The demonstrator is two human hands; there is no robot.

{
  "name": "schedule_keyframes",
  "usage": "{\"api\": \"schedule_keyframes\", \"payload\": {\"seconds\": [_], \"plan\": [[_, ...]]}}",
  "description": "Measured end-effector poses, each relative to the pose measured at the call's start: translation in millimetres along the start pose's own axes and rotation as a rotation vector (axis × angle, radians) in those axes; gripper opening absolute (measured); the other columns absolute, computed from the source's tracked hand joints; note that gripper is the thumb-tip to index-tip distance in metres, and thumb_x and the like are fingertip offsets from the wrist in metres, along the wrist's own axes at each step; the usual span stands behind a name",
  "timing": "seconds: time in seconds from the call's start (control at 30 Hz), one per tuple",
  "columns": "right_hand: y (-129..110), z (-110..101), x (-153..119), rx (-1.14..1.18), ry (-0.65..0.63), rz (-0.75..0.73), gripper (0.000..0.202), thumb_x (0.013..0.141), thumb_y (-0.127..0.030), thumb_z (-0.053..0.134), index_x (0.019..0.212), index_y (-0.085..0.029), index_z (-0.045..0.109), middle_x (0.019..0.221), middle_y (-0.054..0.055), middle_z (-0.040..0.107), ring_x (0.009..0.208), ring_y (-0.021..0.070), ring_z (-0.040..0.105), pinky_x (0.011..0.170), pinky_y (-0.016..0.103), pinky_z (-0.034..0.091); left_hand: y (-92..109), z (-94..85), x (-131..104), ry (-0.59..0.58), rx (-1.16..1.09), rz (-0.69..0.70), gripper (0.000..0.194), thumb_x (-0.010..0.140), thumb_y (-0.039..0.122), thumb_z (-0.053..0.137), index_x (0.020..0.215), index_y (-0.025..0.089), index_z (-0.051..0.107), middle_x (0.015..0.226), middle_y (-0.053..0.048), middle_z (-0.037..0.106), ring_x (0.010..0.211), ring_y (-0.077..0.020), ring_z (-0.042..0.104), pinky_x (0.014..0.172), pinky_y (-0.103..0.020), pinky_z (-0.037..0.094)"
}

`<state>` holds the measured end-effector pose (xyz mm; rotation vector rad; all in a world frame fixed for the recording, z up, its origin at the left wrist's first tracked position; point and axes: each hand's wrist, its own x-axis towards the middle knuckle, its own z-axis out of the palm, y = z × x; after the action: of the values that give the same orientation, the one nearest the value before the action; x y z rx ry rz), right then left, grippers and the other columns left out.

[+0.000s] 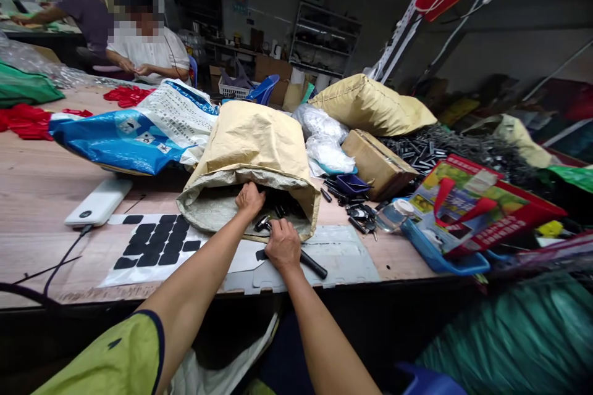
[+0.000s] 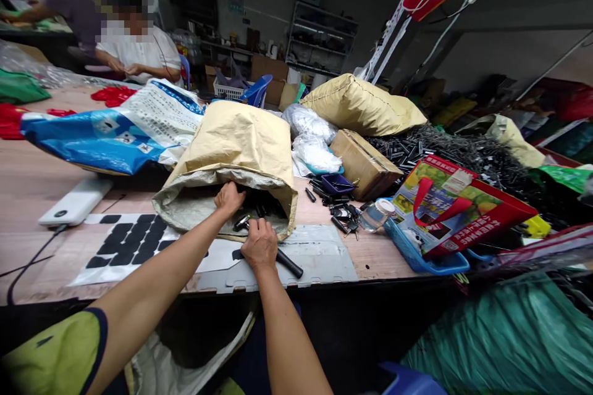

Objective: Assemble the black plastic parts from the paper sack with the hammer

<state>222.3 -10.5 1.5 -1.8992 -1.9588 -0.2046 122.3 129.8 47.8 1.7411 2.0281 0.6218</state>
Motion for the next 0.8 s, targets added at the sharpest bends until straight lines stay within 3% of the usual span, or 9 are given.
{"api": "schedule_keyframes", "payload": {"seconds": [0.17,0.3,0.4,0.53,0.63,0.8], "plan": [[-1,-2,0,0.013,0.008,0.003,0.023,0.088,-0.016,0.056,0.109,-0.022,0.063,0.099,0.006,0.059,0.093,0.0235,0.049,0.078,0.033,0.036,-26,-15.6,-11,-0.033,-0.009,0.138,0.030,0.089,0.045,0.061,0.102,0.019,0.068,0.110,-0.012,0.071,0.101,-0.0276,0.065,0.081,-0.034,0.047],[-2,-2,0,0.015,-0.001,0.004,0.025,0.089,-0.017,0.055,0.111,-0.022,0.063,0.100,0.007,0.059,0.094,0.0232,0.049,0.078,0.033,0.036,-66,-41.4,-50,-0.054,-0.160,0.441,0.024,0.090,0.043,0.062,0.098,0.022,0.068,0.096,-0.004,0.072,0.090,-0.0197,0.063,0.079,-0.029,0.045],[-2,-2,0,0.003,-0.009,0.001,0.024,0.089,-0.018,0.055,0.111,-0.022,0.063,0.100,0.007,0.059,0.095,0.0233,0.049,0.078,0.032,0.036,-98,-48.1,-85,-0.164,-0.172,0.623,0.022,0.087,0.043,0.065,0.095,0.023,0.068,0.093,-0.003,0.070,0.090,-0.0197,0.060,0.078,-0.029,0.044],[-2,-1,0,-0.006,-0.001,0.003,0.024,0.090,-0.018,0.055,0.112,-0.022,0.064,0.100,0.007,0.060,0.094,0.0233,0.049,0.078,0.032,0.036,-122,-34.8,-110,-0.216,-0.126,0.669,0.019,0.086,0.038,0.067,0.096,0.021,0.069,0.093,-0.004,0.068,0.093,-0.0214,0.058,0.081,-0.031,0.043],[-1,-2,2,-0.002,-0.012,0.000,0.027,0.092,-0.017,0.053,0.116,-0.022,0.065,0.101,0.008,0.061,0.094,0.0227,0.051,0.080,0.031,0.038,-125,-25.5,-110,-0.195,-0.132,0.679,0.020,0.086,0.035,0.067,0.099,0.021,0.069,0.094,-0.004,0.066,0.094,-0.0216,0.057,0.084,-0.032,0.043],[1,-18,4,0.129,-0.031,0.006,0.030,0.093,-0.015,0.051,0.117,-0.022,0.068,0.103,0.007,0.066,0.095,0.0204,0.057,0.086,0.029,0.042,-126,-24.9,-104,-0.221,-0.176,0.657,0.021,0.085,0.036,0.068,0.100,0.022,0.071,0.093,-0.003,0.066,0.095,-0.0213,0.058,0.085,-0.032,0.043]]}}
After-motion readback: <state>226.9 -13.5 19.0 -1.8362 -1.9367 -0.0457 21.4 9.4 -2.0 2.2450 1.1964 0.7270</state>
